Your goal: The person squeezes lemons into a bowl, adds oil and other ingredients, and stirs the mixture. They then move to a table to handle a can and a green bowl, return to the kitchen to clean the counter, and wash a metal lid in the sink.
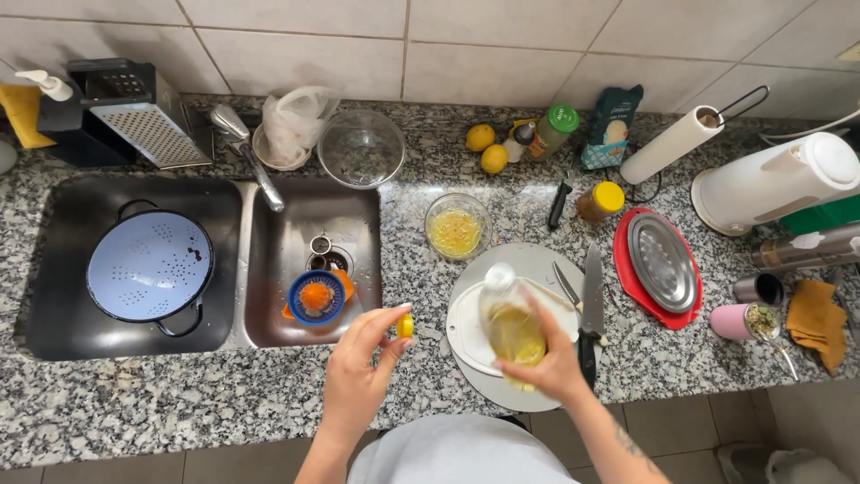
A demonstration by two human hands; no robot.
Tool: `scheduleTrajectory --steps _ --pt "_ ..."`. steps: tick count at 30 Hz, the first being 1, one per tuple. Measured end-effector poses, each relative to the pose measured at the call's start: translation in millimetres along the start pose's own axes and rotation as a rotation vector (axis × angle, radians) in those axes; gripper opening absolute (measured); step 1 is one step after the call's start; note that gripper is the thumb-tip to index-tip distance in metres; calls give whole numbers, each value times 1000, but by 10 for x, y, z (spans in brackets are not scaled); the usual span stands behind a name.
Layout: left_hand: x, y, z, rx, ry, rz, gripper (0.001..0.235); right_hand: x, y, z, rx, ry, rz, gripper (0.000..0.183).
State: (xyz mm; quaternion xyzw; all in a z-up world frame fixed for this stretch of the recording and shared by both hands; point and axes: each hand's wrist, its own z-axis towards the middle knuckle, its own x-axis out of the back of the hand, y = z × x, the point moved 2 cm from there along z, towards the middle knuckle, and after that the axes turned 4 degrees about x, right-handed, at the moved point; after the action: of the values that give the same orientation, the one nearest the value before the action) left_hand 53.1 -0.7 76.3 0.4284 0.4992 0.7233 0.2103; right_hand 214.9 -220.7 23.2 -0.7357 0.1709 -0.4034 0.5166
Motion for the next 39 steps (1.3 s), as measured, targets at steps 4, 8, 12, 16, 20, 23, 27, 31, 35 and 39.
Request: scheduleTrajectory --steps 4,8,12,16,20,23,27,31,35,39 --pt "-153 100 49 -108 -33 31 36 -147 90 -232 176 -119 7 97" --pt "-262 198 77 -160 -86 38 29 -159 135 -373 240 -106 -41 90" --pt "-341 185 78 -130 -107 130 29 -105 96 -407 255 -73 -152 86" --pt "-367 210 106 -98 -101 234 26 -53 115 -437 352 -45 -327 84" --pt "-351 217 156 -79 -210 200 27 23 104 -485 406 27 -501 85" --pt "-276 348 220 -239 -309 28 24 166 -197 -432 279 -131 -293 86" --pt "-210 561 325 -478 -352 25 22 313 -397 -369 177 -438 31 84" --pt "-331 629 377 -513 -315 19 30 369 -482 -353 213 -452 150 84" --pt "-597 786 465 -204 -558 -473 46 316 -435 -278 231 -274 208 83" --pt "-785 934 855 -363 -422 -319 33 427 -321 31 377 19 78 105"
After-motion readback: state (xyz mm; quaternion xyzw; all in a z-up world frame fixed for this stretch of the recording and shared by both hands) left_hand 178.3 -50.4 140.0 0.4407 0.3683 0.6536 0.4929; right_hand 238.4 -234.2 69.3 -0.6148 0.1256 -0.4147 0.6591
